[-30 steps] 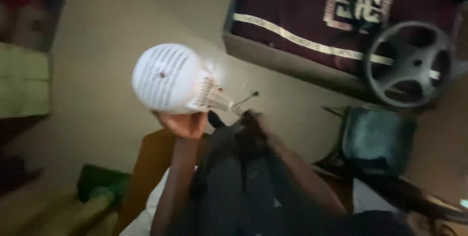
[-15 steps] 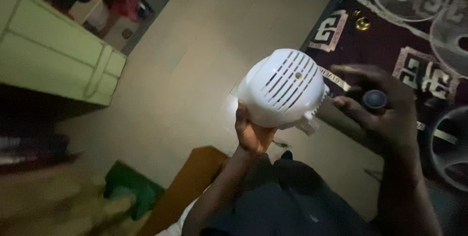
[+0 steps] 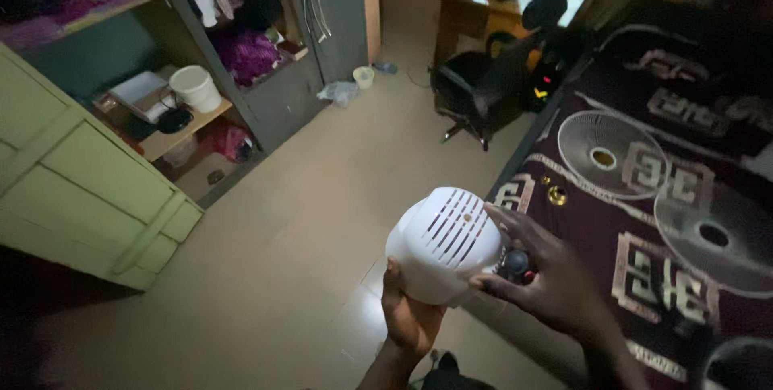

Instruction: The person works on a small electric fan on a bed, using a screwdriver to unscrew the white plastic fan cover and separate it from the motor base. They handle the cover and motor housing, align the cover back onto the base, and press the parts together by hand.

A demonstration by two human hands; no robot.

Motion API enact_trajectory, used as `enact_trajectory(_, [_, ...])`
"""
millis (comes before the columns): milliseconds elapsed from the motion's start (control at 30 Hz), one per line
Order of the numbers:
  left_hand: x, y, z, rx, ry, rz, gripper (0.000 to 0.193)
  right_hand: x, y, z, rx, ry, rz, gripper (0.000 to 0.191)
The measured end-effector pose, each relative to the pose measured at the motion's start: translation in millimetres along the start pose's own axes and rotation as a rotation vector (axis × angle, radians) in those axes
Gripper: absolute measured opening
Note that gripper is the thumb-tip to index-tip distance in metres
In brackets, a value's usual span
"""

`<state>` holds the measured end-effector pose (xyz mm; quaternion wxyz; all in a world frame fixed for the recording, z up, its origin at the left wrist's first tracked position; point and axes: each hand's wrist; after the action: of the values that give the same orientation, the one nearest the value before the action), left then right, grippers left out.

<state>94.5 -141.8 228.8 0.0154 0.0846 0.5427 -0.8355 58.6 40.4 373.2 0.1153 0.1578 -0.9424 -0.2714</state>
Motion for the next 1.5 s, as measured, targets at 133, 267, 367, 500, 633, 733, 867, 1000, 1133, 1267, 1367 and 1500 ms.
enact_trajectory(133, [36,-23,-6,-0.008,-0.1,-0.115,0.087,43,24,7,0.047,-0.064,-0.073,0.102])
enact_trajectory(267, [62,-21,-11,-0.053,-0.151,-0.034,0.085,83,29,21,-0.069,0.235,-0.08,0.105])
enact_trajectory(367, [86,-9,-9,-0.044,-0.16,-0.111,0.089,104,26,32,-0.135,0.039,-0.111,0.107])
enact_trajectory(500, [114,6,0,-0.099,-0.152,-0.093,0.095,135,18,41,-0.07,0.303,-0.104,0.106])
enact_trajectory(633, [153,18,19,-0.247,-0.093,-0.086,0.103,166,6,50,-0.087,0.321,-0.069,0.104])
enact_trajectory(733, [185,32,45,-0.173,-0.151,-0.137,0.104,206,-17,57,-0.023,0.316,-0.011,0.102])
enact_trajectory(867, [230,44,99,-0.109,-0.112,-0.165,0.1,264,-39,52,-0.037,0.316,0.102,0.097])
enact_trajectory(1000, [266,31,159,-0.078,-0.032,-0.097,0.103,318,-57,29,-0.007,0.206,0.162,0.097])
enact_trajectory(1133, [306,22,205,-0.147,0.037,-0.183,0.107,359,-69,9,-0.081,0.21,0.25,0.101])
enact_trajectory(1267, [335,21,222,-0.225,0.034,-0.28,0.109,387,-74,6,-0.243,0.206,0.253,0.099])
enact_trajectory(1367, [349,23,224,-0.153,0.015,-0.203,0.115,403,-75,12,-0.197,0.132,0.25,0.096])
enact_trajectory(1500, [362,20,220,-0.12,-0.037,-0.185,0.115,412,-69,20,-0.115,0.182,0.265,0.09])
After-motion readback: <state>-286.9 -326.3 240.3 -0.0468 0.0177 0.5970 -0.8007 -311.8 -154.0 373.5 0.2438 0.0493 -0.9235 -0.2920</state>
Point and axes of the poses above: each hand's wrist, its own x-axis towards the middle knuckle, its own y-axis out of the back of the hand, z = x × y, and after that the axes turned 4 degrees about x, right-handed
